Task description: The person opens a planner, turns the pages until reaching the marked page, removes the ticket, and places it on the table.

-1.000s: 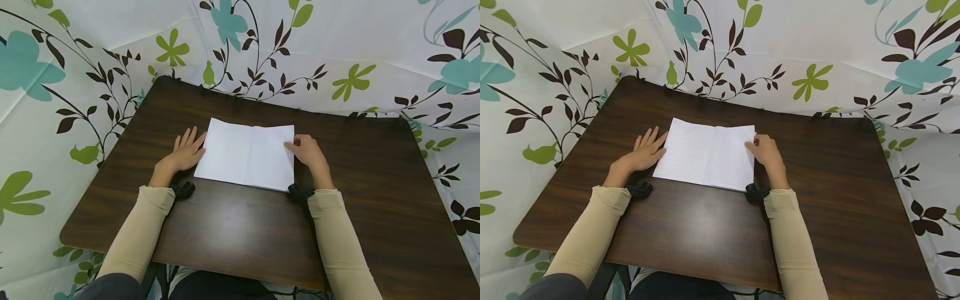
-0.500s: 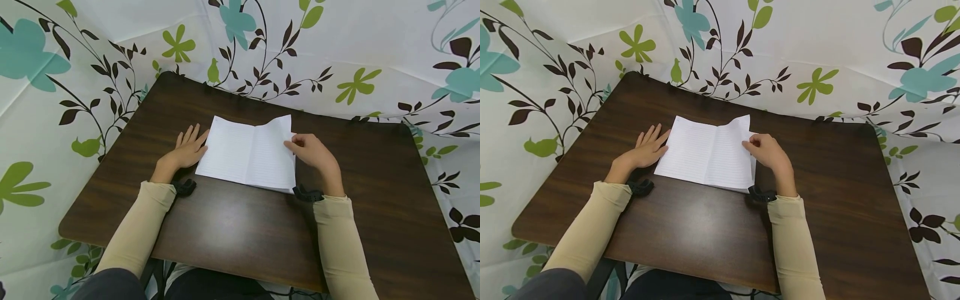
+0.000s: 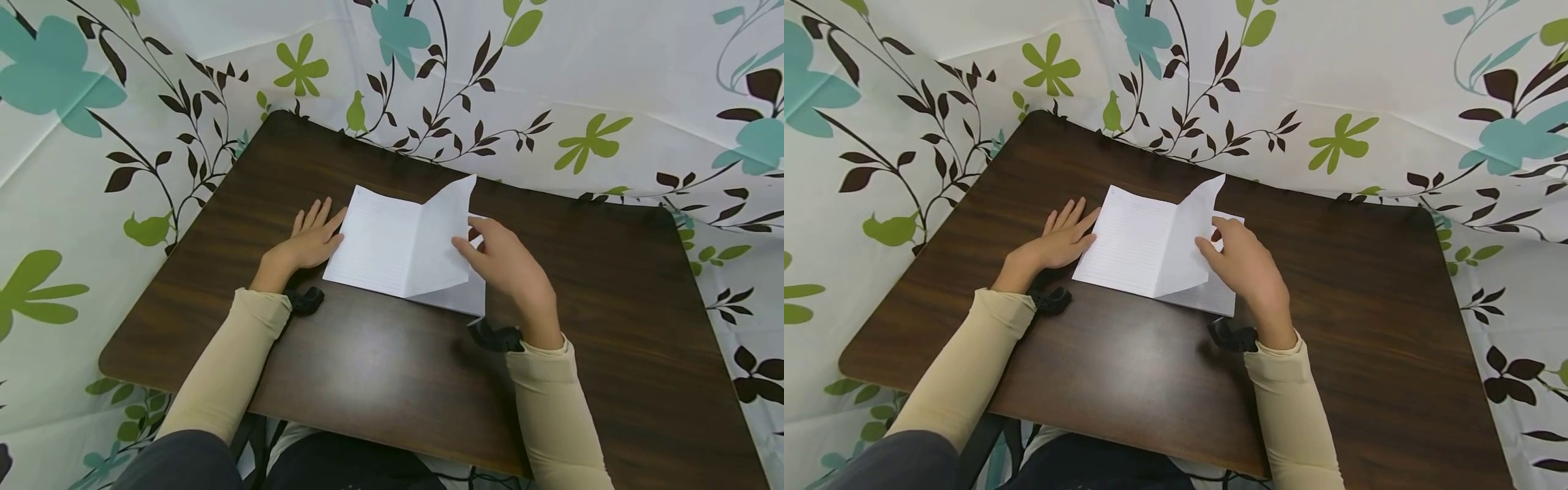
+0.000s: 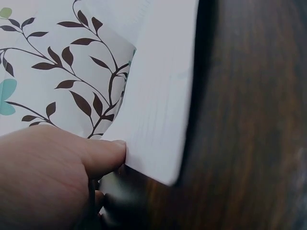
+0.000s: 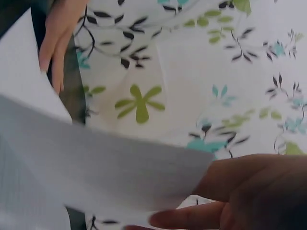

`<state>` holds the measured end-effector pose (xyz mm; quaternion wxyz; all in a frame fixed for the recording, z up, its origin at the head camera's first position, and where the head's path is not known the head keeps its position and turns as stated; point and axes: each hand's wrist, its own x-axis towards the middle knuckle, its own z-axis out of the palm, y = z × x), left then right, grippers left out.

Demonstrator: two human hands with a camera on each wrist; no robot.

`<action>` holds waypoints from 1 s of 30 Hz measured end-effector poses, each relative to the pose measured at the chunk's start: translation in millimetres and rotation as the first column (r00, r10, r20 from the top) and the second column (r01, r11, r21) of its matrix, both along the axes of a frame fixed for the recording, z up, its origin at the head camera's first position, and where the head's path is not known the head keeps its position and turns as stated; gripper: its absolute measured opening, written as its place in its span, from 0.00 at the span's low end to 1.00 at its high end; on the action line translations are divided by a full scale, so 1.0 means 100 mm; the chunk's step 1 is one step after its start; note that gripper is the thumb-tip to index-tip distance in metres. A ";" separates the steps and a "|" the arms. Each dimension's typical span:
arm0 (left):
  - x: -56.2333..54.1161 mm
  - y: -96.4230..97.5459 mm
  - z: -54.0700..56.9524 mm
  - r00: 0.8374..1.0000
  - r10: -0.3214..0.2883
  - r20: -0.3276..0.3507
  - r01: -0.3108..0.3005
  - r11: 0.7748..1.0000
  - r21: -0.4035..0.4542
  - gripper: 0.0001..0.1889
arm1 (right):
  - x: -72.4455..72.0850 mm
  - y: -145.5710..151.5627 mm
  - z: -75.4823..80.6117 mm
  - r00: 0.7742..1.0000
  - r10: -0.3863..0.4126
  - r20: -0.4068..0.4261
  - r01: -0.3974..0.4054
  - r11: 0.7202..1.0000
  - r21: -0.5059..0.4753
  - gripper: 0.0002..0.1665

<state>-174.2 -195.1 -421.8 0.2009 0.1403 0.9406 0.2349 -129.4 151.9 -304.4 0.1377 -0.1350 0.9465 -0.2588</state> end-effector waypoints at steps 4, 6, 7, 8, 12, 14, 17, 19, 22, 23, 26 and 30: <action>0.00 0.00 0.01 1.000 0.005 0.004 -0.005 1.000 0.012 0.34 | 0.07 -0.13 -0.02 1.000 0.023 0.020 -0.023 1.000 -0.016 0.46; 0.00 0.00 0.01 1.000 0.009 0.010 -0.009 1.000 0.016 0.34 | 0.09 -0.21 -0.05 0.999 0.048 0.006 -0.048 0.999 -0.020 0.49; -0.01 0.00 0.01 1.000 0.009 0.011 -0.010 1.000 0.016 0.34 | 0.11 -0.25 -0.06 0.998 0.059 -0.002 -0.059 0.998 -0.020 0.51; -0.01 0.00 0.01 1.000 0.010 0.010 -0.011 1.000 0.016 0.34 | 0.12 -0.29 -0.07 0.997 0.071 -0.012 -0.071 0.997 -0.018 0.52; -0.01 0.00 0.00 1.000 0.006 0.006 -0.006 1.000 0.001 0.34 | 0.16 -0.45 -0.14 0.992 0.118 -0.049 -0.119 0.993 -0.013 0.53; -0.01 0.00 0.00 1.000 0.004 0.006 -0.004 1.000 -0.002 0.34 | 0.17 -0.53 -0.20 0.986 0.144 -0.081 -0.145 0.989 -0.007 0.53; -0.01 0.00 0.01 1.000 0.004 0.008 -0.004 1.000 0.000 0.34 | 0.18 -0.64 -0.30 0.972 0.180 -0.148 -0.178 0.984 0.027 0.50; 0.00 0.00 0.02 1.000 0.007 0.010 -0.007 1.000 0.010 0.34 | 0.19 -0.71 -0.37 0.961 0.202 -0.188 -0.193 0.979 0.066 0.47; 0.00 0.00 0.00 1.000 0.012 0.015 -0.012 0.999 0.031 0.34 | 0.22 -0.81 -0.46 0.950 0.232 -0.207 -0.209 0.969 0.128 0.44; -0.01 0.00 -0.01 1.000 0.015 0.017 -0.015 0.999 0.037 0.34 | 0.23 -0.83 -0.49 0.947 0.241 -0.212 -0.214 0.966 0.143 0.43; -0.01 0.00 -0.03 0.999 0.028 0.018 -0.029 0.998 0.057 0.36 | 0.24 -0.88 -0.55 0.943 0.257 -0.212 -0.228 0.962 0.151 0.45; -0.01 0.01 -0.02 0.998 0.057 0.020 -0.058 0.996 0.066 0.42 | 0.22 -0.92 -0.64 0.940 0.270 -0.209 -0.248 0.961 0.125 0.48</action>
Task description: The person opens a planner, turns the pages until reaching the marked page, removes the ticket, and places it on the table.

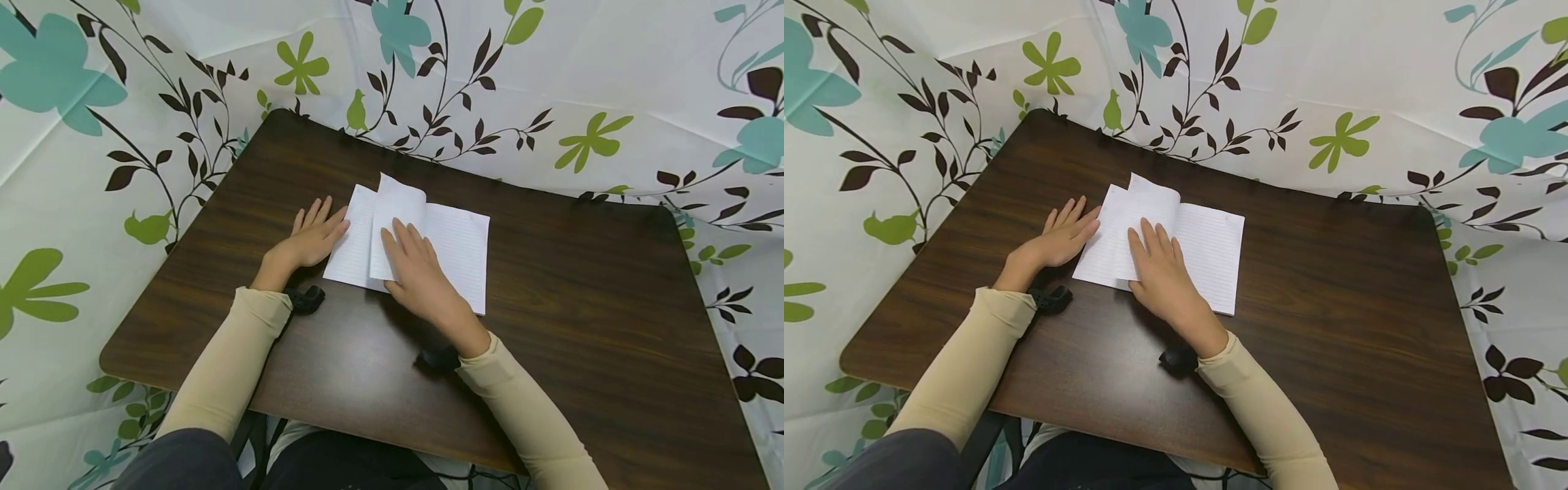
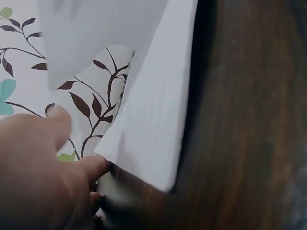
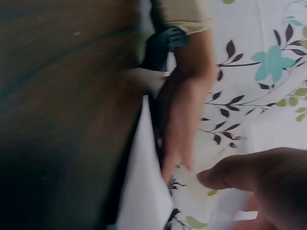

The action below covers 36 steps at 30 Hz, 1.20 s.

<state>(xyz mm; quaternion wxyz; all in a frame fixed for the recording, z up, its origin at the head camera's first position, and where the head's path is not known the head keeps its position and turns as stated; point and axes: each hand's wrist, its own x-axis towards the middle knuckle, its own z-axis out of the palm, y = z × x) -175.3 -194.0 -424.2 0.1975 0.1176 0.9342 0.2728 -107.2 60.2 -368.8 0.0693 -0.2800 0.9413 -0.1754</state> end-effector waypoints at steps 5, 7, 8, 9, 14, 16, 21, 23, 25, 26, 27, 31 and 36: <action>0.01 0.03 0.04 1.000 0.011 0.002 -0.011 1.000 -0.002 0.42 | -0.04 -0.04 -0.13 1.000 0.022 -0.010 -0.021 0.999 0.032 0.46; 0.01 0.03 0.04 1.000 0.011 -0.002 -0.011 1.000 -0.005 0.41 | -0.06 -0.05 -0.16 1.000 0.026 -0.005 -0.025 0.999 0.048 0.46; 0.01 0.03 0.05 1.000 0.011 -0.005 -0.011 1.000 -0.007 0.40 | -0.06 -0.06 -0.18 1.000 0.029 -0.003 -0.029 0.998 0.055 0.46; 0.01 0.04 0.05 1.000 0.010 -0.008 -0.010 1.000 -0.010 0.40 | -0.06 -0.07 -0.19 0.999 0.032 0.003 -0.032 0.998 0.061 0.46; 0.01 0.04 0.03 1.000 0.004 -0.015 -0.004 1.000 -0.016 0.40 | -0.08 -0.07 -0.23 0.997 0.052 0.049 -0.056 0.996 0.067 0.46; 0.01 0.03 0.02 1.000 -0.002 -0.021 0.002 1.000 -0.023 0.41 | -0.09 -0.06 -0.24 0.995 0.068 0.074 -0.073 0.995 0.063 0.47; 0.01 0.02 0.00 0.999 -0.016 -0.030 0.015 1.000 -0.026 0.43 | -0.17 0.04 -0.24 0.983 0.138 0.118 -0.143 0.989 0.036 0.53; 0.01 0.02 0.00 1.000 -0.013 -0.025 0.012 1.000 -0.024 0.42 | -0.23 0.11 -0.22 0.978 0.153 0.141 -0.157 0.988 0.013 0.57; 0.00 0.02 0.00 1.000 -0.010 -0.021 0.010 0.999 -0.031 0.41 | -0.30 0.18 -0.19 0.973 0.155 0.170 -0.155 0.988 -0.015 0.60; 0.00 0.01 -0.01 1.000 -0.009 -0.019 0.009 0.999 -0.037 0.40 | -0.34 0.23 -0.18 0.971 0.154 0.185 -0.151 0.988 -0.029 0.61; -0.01 0.01 -0.01 1.000 -0.010 -0.016 0.009 0.999 -0.038 0.40 | -0.38 0.27 -0.17 0.969 0.146 0.201 -0.141 0.989 -0.038 0.62; -0.03 0.00 -0.03 1.000 -0.013 -0.011 0.013 0.999 -0.040 0.39 | -0.55 0.50 -0.15 0.965 0.073 0.252 -0.054 0.995 -0.083 0.55; -0.03 0.00 -0.05 1.000 -0.018 -0.008 0.017 0.999 -0.039 0.37 | -0.73 0.83 -0.20 0.949 -0.090 0.301 0.138 0.980 -0.142 0.41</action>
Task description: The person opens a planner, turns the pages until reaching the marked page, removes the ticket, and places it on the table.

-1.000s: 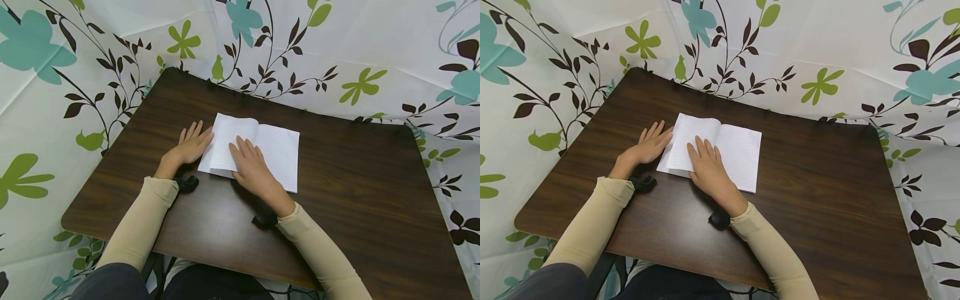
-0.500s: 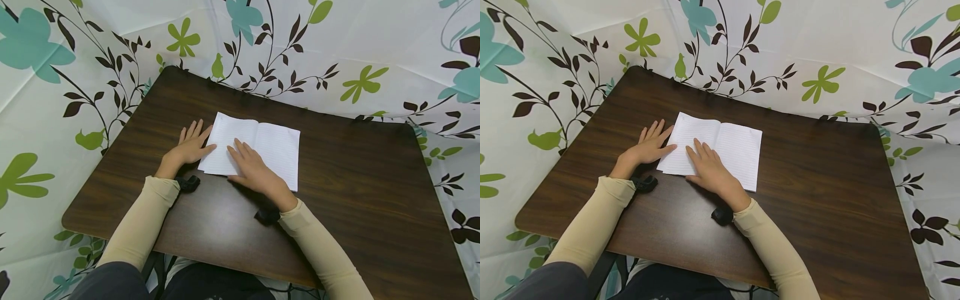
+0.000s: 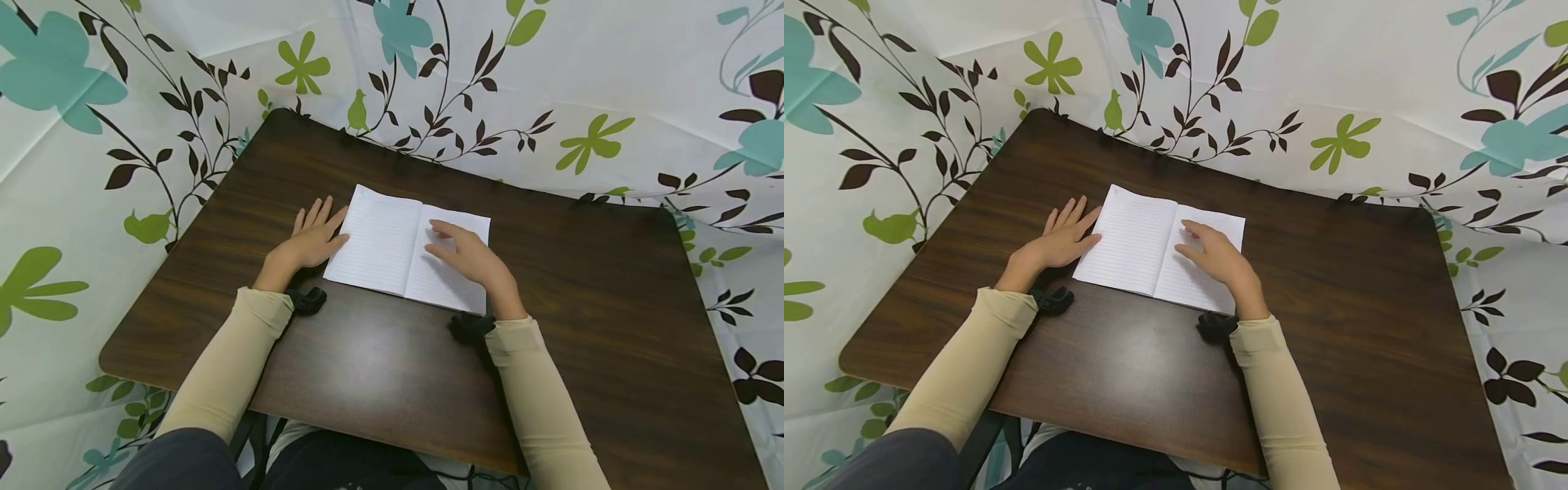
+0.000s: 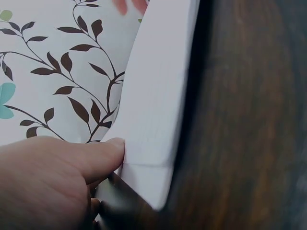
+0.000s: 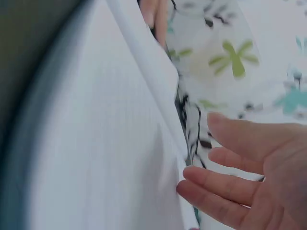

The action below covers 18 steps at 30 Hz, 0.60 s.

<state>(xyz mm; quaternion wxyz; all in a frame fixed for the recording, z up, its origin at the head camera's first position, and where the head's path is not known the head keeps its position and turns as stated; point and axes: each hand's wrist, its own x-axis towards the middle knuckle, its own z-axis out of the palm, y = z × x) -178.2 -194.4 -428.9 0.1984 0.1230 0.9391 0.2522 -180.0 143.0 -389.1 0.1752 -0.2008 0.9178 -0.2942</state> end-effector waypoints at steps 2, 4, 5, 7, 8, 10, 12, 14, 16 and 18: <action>0.00 0.01 0.01 1.000 -0.001 0.000 0.001 1.000 -0.005 0.37 | -0.05 0.12 -0.02 0.998 -0.058 -0.001 0.058 0.998 -0.024 0.36; 0.02 0.01 0.03 1.000 -0.002 -0.001 0.002 1.000 -0.003 0.36 | -0.09 0.21 -0.03 0.995 -0.101 -0.004 0.101 0.994 -0.036 0.33; 0.02 0.01 0.03 1.000 -0.001 -0.002 0.001 1.000 -0.004 0.36 | -0.10 0.25 -0.04 0.993 -0.122 -0.004 0.122 0.992 -0.036 0.32; 0.03 0.02 0.04 1.000 0.002 -0.005 -0.002 1.000 -0.005 0.36 | -0.12 0.32 -0.04 0.987 -0.160 -0.006 0.160 0.987 -0.014 0.31; 0.03 0.01 0.04 1.000 0.000 -0.007 0.000 1.000 -0.003 0.36 | -0.13 0.36 -0.04 0.983 -0.182 -0.006 0.182 0.983 0.002 0.31; 0.03 0.01 0.04 1.000 -0.004 -0.008 0.004 1.000 -0.001 0.36 | -0.14 0.41 -0.05 0.977 -0.213 -0.008 0.213 0.977 0.031 0.31; 0.02 0.01 0.02 1.000 -0.003 -0.009 0.003 1.000 0.000 0.36 | -0.15 0.47 -0.06 0.972 -0.237 -0.011 0.237 0.970 0.060 0.32; 0.02 0.00 0.01 1.000 -0.003 -0.008 0.003 1.000 0.007 0.36 | -0.15 0.51 -0.07 0.967 -0.253 -0.007 0.253 0.964 0.081 0.34; 0.02 0.00 0.01 1.000 -0.001 -0.008 0.001 1.000 0.013 0.36 | -0.15 0.54 -0.08 0.962 -0.272 0.008 0.270 0.957 0.110 0.39; 0.03 0.01 0.02 1.000 -0.002 -0.010 0.002 1.000 0.021 0.36 | -0.15 0.56 -0.08 0.953 -0.300 0.037 0.292 0.945 0.146 0.43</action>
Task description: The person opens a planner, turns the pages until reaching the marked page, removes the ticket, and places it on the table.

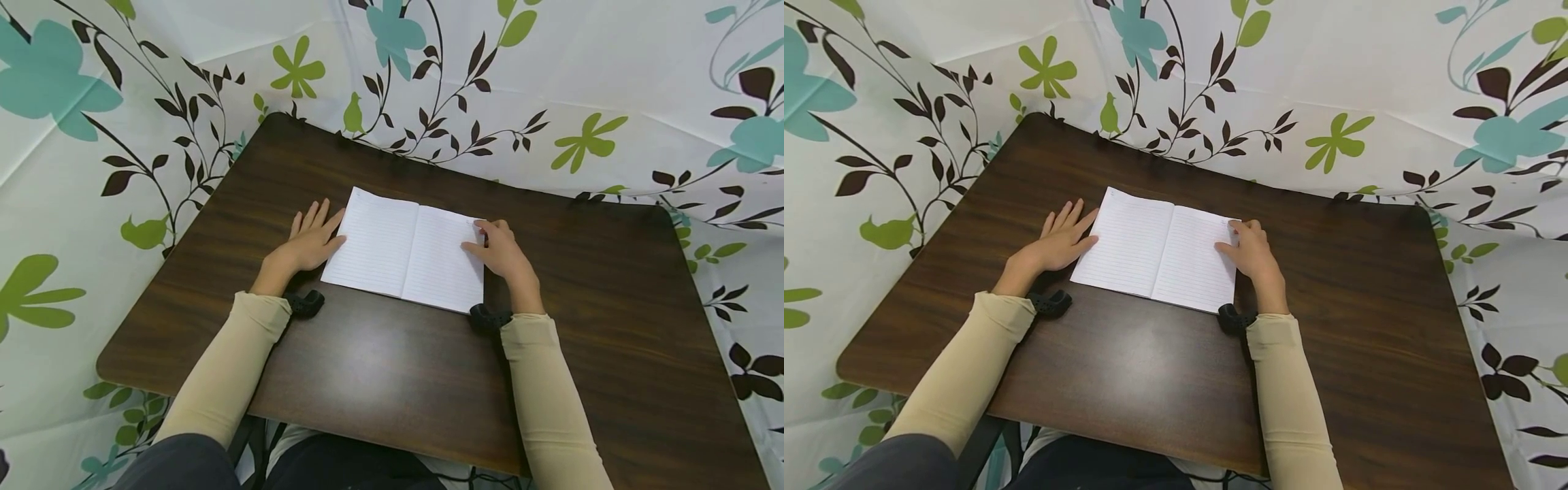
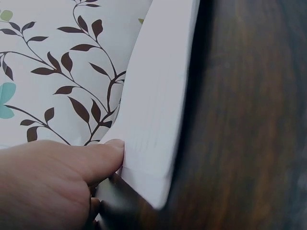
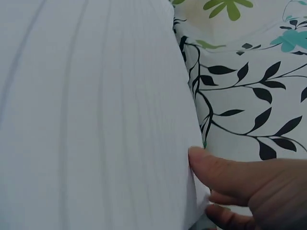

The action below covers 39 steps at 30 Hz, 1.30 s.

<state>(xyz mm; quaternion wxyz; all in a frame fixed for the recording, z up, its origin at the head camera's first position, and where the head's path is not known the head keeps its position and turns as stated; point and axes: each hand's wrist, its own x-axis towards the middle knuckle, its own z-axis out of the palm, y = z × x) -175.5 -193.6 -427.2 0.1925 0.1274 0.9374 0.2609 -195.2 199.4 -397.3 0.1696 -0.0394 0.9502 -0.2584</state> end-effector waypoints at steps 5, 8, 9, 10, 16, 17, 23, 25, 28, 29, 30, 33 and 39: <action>0.01 -0.01 -0.01 1.000 -0.004 -0.006 0.004 1.000 0.000 0.36 | 0.01 0.02 0.02 0.996 -0.049 0.080 0.041 0.994 0.102 0.53; 0.00 -0.01 -0.03 1.000 -0.003 -0.007 0.003 1.000 -0.007 0.36 | 0.03 0.01 0.04 0.996 -0.048 0.074 0.036 0.987 0.154 0.54; 0.00 -0.01 -0.03 1.000 -0.003 -0.009 0.003 1.000 -0.007 0.36 | 0.03 0.00 0.04 0.997 -0.047 0.066 0.036 0.986 0.163 0.54; 0.00 -0.01 -0.03 1.000 -0.003 -0.012 0.003 1.000 -0.007 0.35 | 0.04 0.00 0.04 0.998 -0.045 0.054 0.035 0.985 0.172 0.54; 0.02 0.00 0.00 1.000 -0.002 -0.017 0.001 1.000 -0.015 0.36 | 0.05 -0.03 0.01 0.999 -0.048 0.021 0.043 0.982 0.182 0.51; 0.03 0.00 0.01 1.000 -0.002 -0.017 0.002 1.000 -0.018 0.36 | 0.06 -0.03 0.01 0.999 -0.050 0.020 0.046 0.983 0.179 0.51; 0.05 0.02 0.04 1.000 -0.005 -0.024 0.004 0.999 -0.042 0.35 | 0.04 -0.02 -0.02 0.996 -0.080 -0.038 0.084 0.990 0.116 0.46; 0.05 0.02 0.04 1.000 -0.006 -0.025 0.005 0.999 -0.044 0.35 | 0.03 -0.02 -0.04 0.994 -0.098 -0.057 0.102 0.991 0.082 0.42; 0.05 0.02 0.03 1.000 -0.008 -0.020 0.007 0.999 -0.034 0.36 | 0.02 0.01 -0.05 0.992 -0.117 -0.057 0.119 0.992 0.044 0.35; 0.04 0.02 0.03 1.000 -0.006 -0.017 0.006 0.999 -0.034 0.36 | 0.01 0.02 -0.06 0.992 -0.117 -0.049 0.118 0.992 0.035 0.33; 0.04 0.02 0.02 1.000 -0.005 -0.015 0.005 0.999 -0.034 0.36 | 0.01 0.03 -0.07 0.992 -0.117 -0.038 0.118 0.993 0.028 0.31; 0.03 0.01 -0.01 1.000 0.000 -0.013 0.000 1.000 -0.028 0.36 | 0.00 0.07 -0.07 0.993 -0.114 -0.009 0.114 0.993 0.005 0.28; 0.00 -0.01 -0.05 1.000 -0.002 -0.025 0.002 1.000 -0.011 0.36 | -0.01 0.11 -0.06 0.995 -0.099 0.035 0.100 0.994 -0.036 0.28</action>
